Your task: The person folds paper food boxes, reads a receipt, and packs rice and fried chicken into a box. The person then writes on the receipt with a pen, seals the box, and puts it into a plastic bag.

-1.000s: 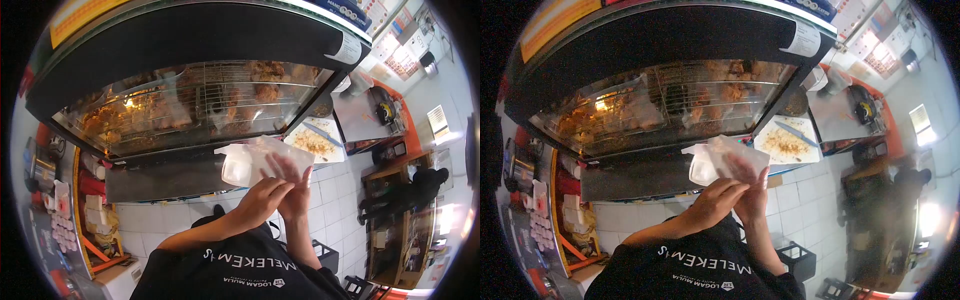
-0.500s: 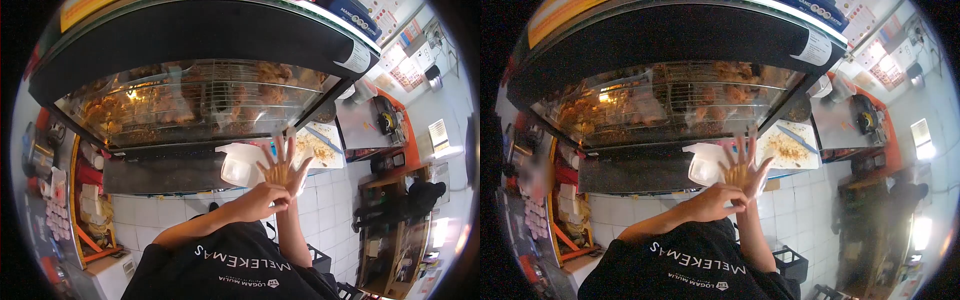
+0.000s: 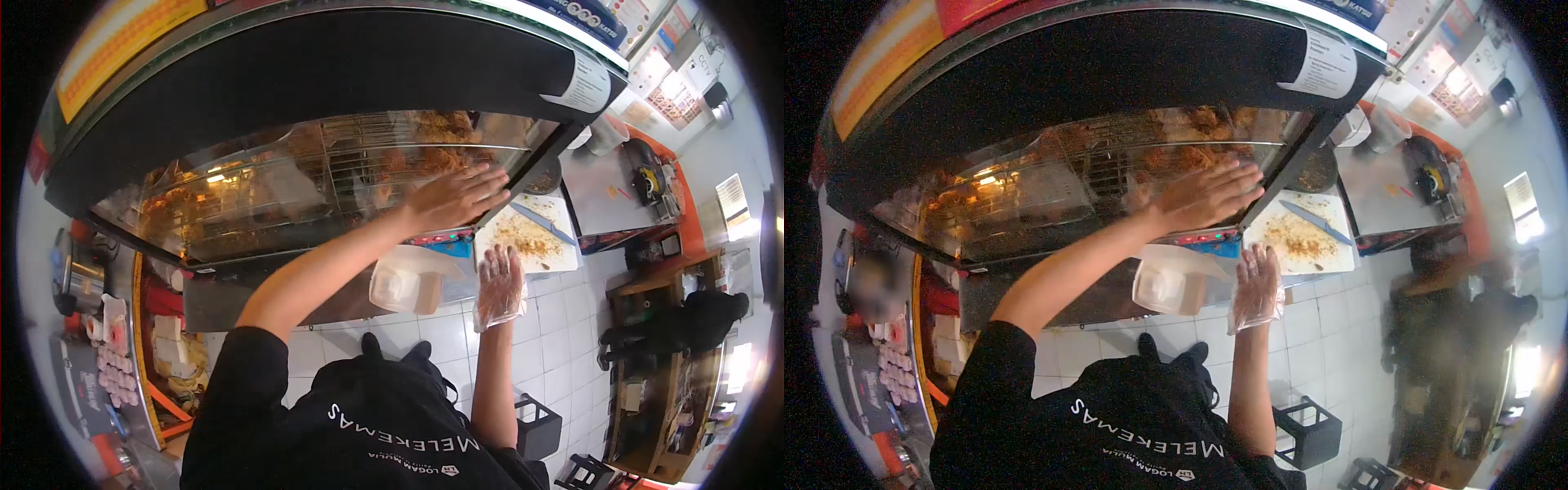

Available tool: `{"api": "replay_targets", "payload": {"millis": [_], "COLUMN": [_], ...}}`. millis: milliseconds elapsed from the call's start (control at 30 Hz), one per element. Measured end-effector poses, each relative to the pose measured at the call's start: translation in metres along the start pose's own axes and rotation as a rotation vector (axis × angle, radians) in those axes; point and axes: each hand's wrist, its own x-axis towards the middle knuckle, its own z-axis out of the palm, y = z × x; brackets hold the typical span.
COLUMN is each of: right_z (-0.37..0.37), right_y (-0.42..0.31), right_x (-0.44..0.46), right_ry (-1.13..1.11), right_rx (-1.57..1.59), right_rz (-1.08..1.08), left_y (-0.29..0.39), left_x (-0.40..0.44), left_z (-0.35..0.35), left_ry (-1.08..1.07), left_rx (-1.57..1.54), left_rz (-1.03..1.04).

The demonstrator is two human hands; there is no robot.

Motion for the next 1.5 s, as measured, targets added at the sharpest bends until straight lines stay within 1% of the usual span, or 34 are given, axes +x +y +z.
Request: {"api": "replay_targets", "payload": {"millis": [33, 67, 167, 200, 300, 333, 400, 433, 467, 500, 567, 600, 633, 667, 733, 767, 833, 867, 967, 1033, 1100, 1167, 1300, 1400, 1467, 1500], "right_z": [-0.012, -0.014, -0.023, -0.018, -0.018, -0.020, -0.008, 0.003, 0.016, 0.033, 0.068, 0.080, 0.082, 0.037, 0.068, 0.075, 0.090, 0.100, 0.117, 0.120, 0.122, 0.122, 0.113, 0.084, 0.060, 0.048], "right_y": [0.007, 0.009, 0.014, 0.013, 0.013, 0.019, 0.030, 0.037, 0.045, 0.050, 0.053, 0.059, 0.077, 0.118, 0.120, 0.126, 0.140, 0.147, 0.165, 0.175, 0.181, 0.187, 0.190, 0.180, 0.165, 0.153], "right_x": [0.007, 0.012, 0.026, 0.027, 0.040, 0.052, 0.068, 0.078, 0.088, 0.096, 0.112, 0.126, 0.145, 0.196, 0.205, 0.215, 0.233, 0.245, 0.266, 0.268, 0.270, 0.273, 0.264, 0.246, 0.224, 0.207], "right_ry": [0.026, 0.054, 0.049, 0.071, -0.004, -0.054, -0.139, -0.184, -0.302, -0.387, -0.551, -0.637, -0.746, -0.814, -1.157, -1.197, -1.124, -1.052, -0.898, -0.826, -0.766, -0.700, -0.547, -0.390, -0.289, -0.261], "right_rx": [-0.051, -0.031, -0.130, -0.110, -0.319, -0.350, -0.519, -0.602, -0.679, -0.952, -1.498, -1.755, -2.032, -2.064, -2.301, -2.347, -2.389, -2.402, -2.414, -2.415, -2.403, -2.380, -2.235, -1.995, -1.759, -1.586], "right_rz": [0.000, 0.012, 0.058, 0.067, 0.085, 0.063, -0.015, -0.059, -0.196, -0.382, -0.772, -0.601, -0.733, -0.731, -0.583, -0.568, -0.603, -0.636, -0.653, -0.640, -0.643, -0.658, -0.722, -0.754, -0.706, -0.613], "left_y": [-0.003, -0.005, -0.007, -0.006, -0.006, 0.001, 0.024, 0.036, 0.052, 0.068, 0.089, 0.102, 0.114, 0.126, 0.151, 0.162, 0.187, 0.195, 0.207, 0.210, 0.194, 0.174, 0.105, 0.052, 0.031, 0.022], "left_x": [-0.010, -0.016, -0.024, -0.031, -0.061, -0.076, -0.110, -0.115, -0.117, -0.121, -0.130, -0.141, -0.154, -0.168, -0.202, -0.220, -0.262, -0.277, -0.295, -0.307, -0.305, -0.306, -0.300, -0.287, -0.274, -0.269], "left_z": [0.016, 0.016, 0.017, 0.017, -0.010, -0.013, -0.018, -0.030, -0.041, -0.054, -0.089, -0.100, -0.111, -0.122, -0.142, -0.150, -0.162, -0.168, -0.198, -0.203, -0.210, -0.205, -0.181, -0.154, -0.142, -0.135], "left_ry": [-0.047, -0.094, -0.088, -0.095, -0.238, -0.252, -0.285, -0.275, -0.258, -0.236, -0.184, -0.206, -0.229, -0.251, -0.335, -0.376, -0.461, -0.502, -0.509, -0.411, -0.330, -0.181, 0.214, 0.496, 0.515, 0.521], "left_rx": [0.158, 0.258, 0.372, 0.419, 0.267, 0.263, 0.262, 0.087, -0.089, -0.272, -0.456, -0.512, -0.566, -0.619, -0.765, -0.839, -0.931, -0.981, -0.940, -0.810, -0.774, -0.636, -0.351, -0.519, -0.566, -0.597], "left_rz": [0.071, 0.136, 0.119, 0.094, 0.009, -0.091, -0.287, -0.448, -0.608, -0.768, -0.810, -0.822, -0.836, -0.854, -0.991, -1.057, -1.157, -1.209, -1.429, -1.455, -1.495, -1.490, -1.667, -1.850, -1.928, -1.963]}}
